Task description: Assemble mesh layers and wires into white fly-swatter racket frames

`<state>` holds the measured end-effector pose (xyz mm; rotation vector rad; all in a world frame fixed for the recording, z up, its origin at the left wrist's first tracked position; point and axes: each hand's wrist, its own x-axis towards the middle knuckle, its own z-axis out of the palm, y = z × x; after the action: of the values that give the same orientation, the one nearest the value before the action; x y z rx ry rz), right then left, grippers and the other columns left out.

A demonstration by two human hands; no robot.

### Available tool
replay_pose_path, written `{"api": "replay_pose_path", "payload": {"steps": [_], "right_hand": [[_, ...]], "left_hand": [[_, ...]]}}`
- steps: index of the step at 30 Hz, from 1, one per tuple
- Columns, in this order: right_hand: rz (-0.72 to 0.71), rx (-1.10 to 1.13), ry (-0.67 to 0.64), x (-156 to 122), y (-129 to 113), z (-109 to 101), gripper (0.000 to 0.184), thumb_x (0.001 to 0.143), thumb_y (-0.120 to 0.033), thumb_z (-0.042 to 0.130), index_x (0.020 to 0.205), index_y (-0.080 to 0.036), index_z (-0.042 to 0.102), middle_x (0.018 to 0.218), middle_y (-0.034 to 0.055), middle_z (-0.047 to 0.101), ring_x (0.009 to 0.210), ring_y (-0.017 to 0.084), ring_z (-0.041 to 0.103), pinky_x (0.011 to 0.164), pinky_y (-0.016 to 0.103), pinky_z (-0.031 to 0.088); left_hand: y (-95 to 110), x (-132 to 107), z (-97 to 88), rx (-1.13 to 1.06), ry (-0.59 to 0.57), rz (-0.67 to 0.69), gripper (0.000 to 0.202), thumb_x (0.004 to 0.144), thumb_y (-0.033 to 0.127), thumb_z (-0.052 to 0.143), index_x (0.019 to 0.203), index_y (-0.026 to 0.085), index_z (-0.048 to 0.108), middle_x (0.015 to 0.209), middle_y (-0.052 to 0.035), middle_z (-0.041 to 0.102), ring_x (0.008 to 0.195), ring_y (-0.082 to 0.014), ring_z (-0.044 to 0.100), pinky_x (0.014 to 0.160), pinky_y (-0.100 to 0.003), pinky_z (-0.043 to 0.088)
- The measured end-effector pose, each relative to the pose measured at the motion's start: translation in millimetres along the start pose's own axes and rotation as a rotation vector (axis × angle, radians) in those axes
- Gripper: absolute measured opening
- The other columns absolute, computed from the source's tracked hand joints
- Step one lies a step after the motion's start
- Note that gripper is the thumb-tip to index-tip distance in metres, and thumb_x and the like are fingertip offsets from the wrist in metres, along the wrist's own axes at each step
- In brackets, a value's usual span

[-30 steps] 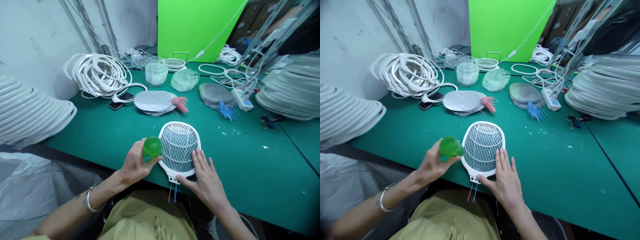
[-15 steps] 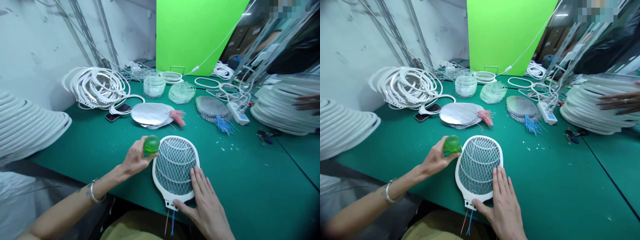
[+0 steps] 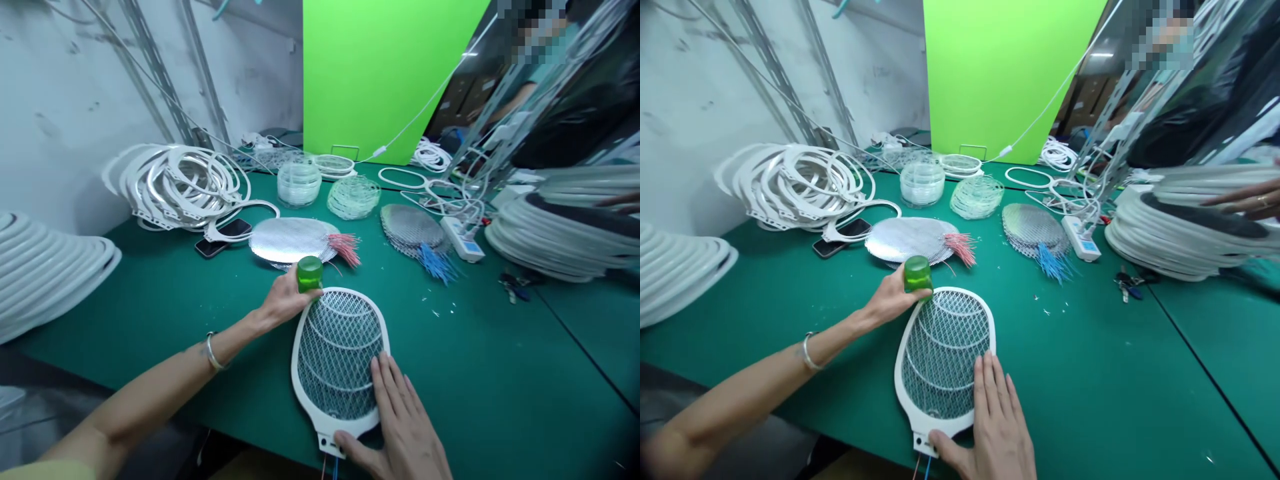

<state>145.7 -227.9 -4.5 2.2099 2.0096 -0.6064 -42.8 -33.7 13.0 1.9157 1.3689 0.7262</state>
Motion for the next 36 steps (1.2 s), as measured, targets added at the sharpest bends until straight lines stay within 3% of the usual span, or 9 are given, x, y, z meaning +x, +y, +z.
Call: {"api": "replay_pose_path", "payload": {"steps": [3, 12, 14, 17, 21, 25, 30, 33, 36], "right_hand": [[-0.037, -0.004, 0.050, -0.8, 3.6, 5.7, 0.111, 0.072, -0.086, 0.033, 0.147, -0.004, 0.023, 0.152, 0.0138, 0.014, 0.140, 0.036, 0.021, 0.111, 0.054, 0.030], [-0.148, -0.013, 0.231, -2.1, 14.2, 26.5, 0.105, 0.077, -0.080, 0.038, 0.149, -0.012, 0.004, 0.153, 0.0139, 0.016, 0.138, 0.037, 0.026, 0.105, 0.054, 0.040], [-0.153, -0.016, 0.227, -2.7, 13.2, 24.0, 0.105, 0.077, -0.080, 0.038, 0.149, -0.012, 0.003, 0.153, 0.0146, 0.015, 0.138, 0.037, 0.025, 0.106, 0.054, 0.039], [-0.148, -0.013, 0.203, -4.0, 11.1, 18.4, 0.109, 0.074, -0.083, 0.039, 0.149, -0.010, 0.009, 0.152, 0.0163, 0.016, 0.138, 0.036, 0.025, 0.108, 0.052, 0.037], [-0.154, 0.007, 0.207, -5.4, 9.5, 14.0, 0.110, 0.072, -0.083, 0.042, 0.149, -0.008, 0.019, 0.151, 0.0172, 0.019, 0.139, 0.034, 0.026, 0.110, 0.048, 0.035], [-0.167, 0.031, 0.266, -5.0, 9.5, 14.5, 0.110, 0.070, -0.082, 0.048, 0.147, -0.006, 0.029, 0.151, 0.0178, 0.023, 0.138, 0.034, 0.029, 0.112, 0.046, 0.034], [-0.146, 0.074, 0.283, -3.5, 6.2, 13.7, 0.116, 0.066, -0.086, 0.048, 0.143, -0.001, 0.036, 0.149, 0.0201, 0.026, 0.138, 0.034, 0.031, 0.114, 0.045, 0.031], [-0.138, 0.078, 0.289, -4.9, 1.2, 9.3, 0.120, 0.062, -0.088, 0.048, 0.139, 0.004, 0.039, 0.147, 0.0228, 0.030, 0.137, 0.035, 0.033, 0.113, 0.046, 0.032], [-0.167, 0.090, 0.322, -5.3, 4.0, -0.8, 0.116, 0.064, -0.086, 0.050, 0.136, 0.005, 0.044, 0.143, 0.0247, 0.036, 0.134, 0.035, 0.039, 0.111, 0.047, 0.034]], "left_hand": [[2.1, 11.4, 5.6, -0.046, 0.036, 0.073, 0.045, 0.077, 0.043, 0.070, 0.112, 0.020, 0.053, 0.098, -0.0042, 0.069, 0.088, -0.0230, 0.066, 0.076, -0.033, 0.050], [32.7, 33.1, 43.1, -0.089, -0.133, 0.285, 0.046, 0.079, 0.039, 0.069, 0.116, 0.019, 0.051, 0.094, -0.0042, 0.068, 0.082, -0.0223, 0.065, 0.074, -0.034, 0.049], [38.8, 36.9, 53.8, -0.061, -0.208, 0.257, 0.043, 0.075, 0.036, 0.072, 0.110, 0.019, 0.053, 0.089, -0.0031, 0.068, 0.077, -0.0222, 0.065, 0.072, -0.034, 0.049], [46.3, 39.8, 64.9, -0.104, -0.194, 0.230, 0.038, 0.077, 0.036, 0.070, 0.107, 0.020, 0.055, 0.092, -0.0023, 0.067, 0.081, -0.0218, 0.064, 0.074, -0.034, 0.049], [55.0, 37.2, 74.8, -0.079, -0.225, 0.410, 0.034, 0.078, 0.037, 0.070, 0.102, 0.018, 0.055, 0.092, -0.0040, 0.066, 0.085, -0.0220, 0.062, 0.080, -0.035, 0.047], [65.5, 27.4, 82.1, 0.052, -0.262, 0.407, 0.029, 0.074, 0.038, 0.072, 0.087, 0.018, 0.055, 0.082, -0.0033, 0.062, 0.081, -0.0233, 0.059, 0.080, -0.038, 0.047], [72.3, 9.0, 90.9, 0.024, -0.300, 0.558, 0.028, 0.077, 0.035, 0.070, 0.094, 0.018, 0.055, 0.088, -0.0049, 0.063, 0.085, -0.0234, 0.061, 0.091, -0.042, 0.044], [73.2, 4.3, 93.8, 0.008, -0.366, 0.466, 0.034, 0.069, 0.030, 0.076, 0.093, 0.017, 0.056, 0.083, -0.0052, 0.064, 0.085, -0.0259, 0.062, 0.090, -0.047, 0.046], [75.5, 2.7, 83.0, -0.358, -0.429, 0.243, 0.031, 0.077, 0.033, 0.071, 0.100, 0.016, 0.058, 0.095, -0.0072, 0.068, 0.089, -0.0241, 0.065, 0.085, -0.042, 0.052]]}}
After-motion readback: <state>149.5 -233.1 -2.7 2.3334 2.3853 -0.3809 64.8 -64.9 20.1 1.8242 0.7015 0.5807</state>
